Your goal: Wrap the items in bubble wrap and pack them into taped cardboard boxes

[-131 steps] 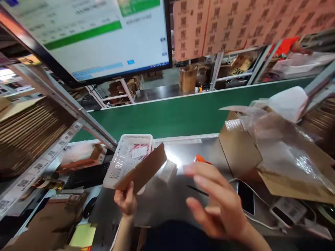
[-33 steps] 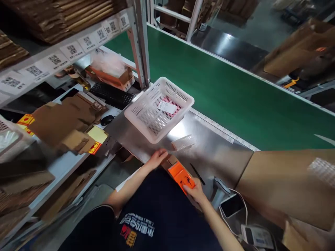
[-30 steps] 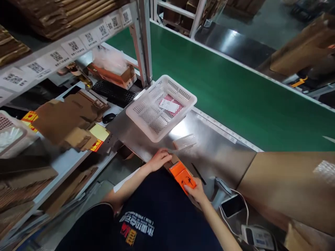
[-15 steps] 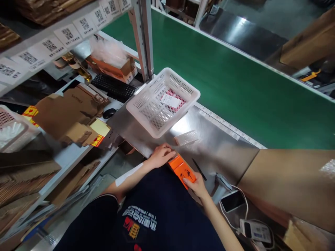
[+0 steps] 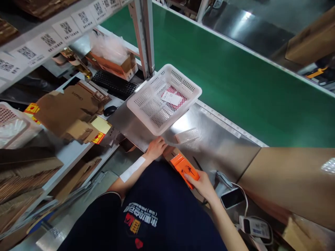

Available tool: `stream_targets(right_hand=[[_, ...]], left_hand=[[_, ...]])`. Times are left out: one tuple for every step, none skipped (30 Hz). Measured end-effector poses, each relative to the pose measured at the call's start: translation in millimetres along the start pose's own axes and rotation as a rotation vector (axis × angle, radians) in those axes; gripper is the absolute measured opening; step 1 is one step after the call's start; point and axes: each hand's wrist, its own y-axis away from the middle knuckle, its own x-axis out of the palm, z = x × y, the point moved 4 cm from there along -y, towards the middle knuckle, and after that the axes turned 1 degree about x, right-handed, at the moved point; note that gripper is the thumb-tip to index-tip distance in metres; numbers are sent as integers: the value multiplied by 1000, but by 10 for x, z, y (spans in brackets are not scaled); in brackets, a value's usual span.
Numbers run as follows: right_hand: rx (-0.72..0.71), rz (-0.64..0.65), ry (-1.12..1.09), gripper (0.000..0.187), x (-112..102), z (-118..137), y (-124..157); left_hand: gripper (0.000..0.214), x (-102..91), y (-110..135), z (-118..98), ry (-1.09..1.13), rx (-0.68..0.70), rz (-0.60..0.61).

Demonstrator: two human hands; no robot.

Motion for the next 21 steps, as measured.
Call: stream_targets(right_hand=[[0,1,-25,53,4,-9,-1],[-6,0,-56,54,10,-11,-7],[-10,-4,-84,54,18,-7,-17],[-8,-3,-104,55,27,0,-30],[-2,1,-117,56,38,9,-43],[8,4,-122,56,46,19,-56],[18,8,-121,56,52,29,-69],[26,14,-115,56,57,38,-80],[29,17,-105,56,58,45,-91],[27,17,-88,56,57,50,-101],[21,15,-67,55,53,52,-110],[11,12,-46,55,48,51,-119],[0,8,-26,55,43,47,-127],[-12,4,-10,54,37,40,-134],[-24,1,1,54,32,32,-141],[-34,1,6,54,28,23,-146],[-42,2,5,54,26,14,-150],[-48,5,1,54,25,6,-153],[-53,10,-5,53,24,0,-156],[-56,15,-14,53,24,-5,-157],[-57,22,-24,52,24,-7,-158]], left_hand=[[23,13,3,35,2,-13,5],[24,25,5,69,8,-26,10],[24,40,4,101,23,-38,16],[24,59,-1,131,50,-45,25],[23,85,-9,158,85,-49,37],[23,119,-19,182,121,-50,50],[23,163,-29,200,155,-44,66],[24,218,-38,211,181,-31,86],[25,283,-44,218,204,-18,107],[27,353,-47,224,231,-12,125],[29,426,-46,234,268,-17,139],[29,496,-43,249,325,-39,150],[29,559,-36,273,390,-76,156],[28,610,-27,303,453,-123,157],[27,646,-13,335,507,-172,154],[29,666,5,365,545,-213,151],[33,666,30,390,569,-244,144],[39,649,60,406,582,-263,135],[46,620,97,410,585,-269,128],[53,588,138,395,608,-256,138],[60,556,184,359,642,-222,166]])
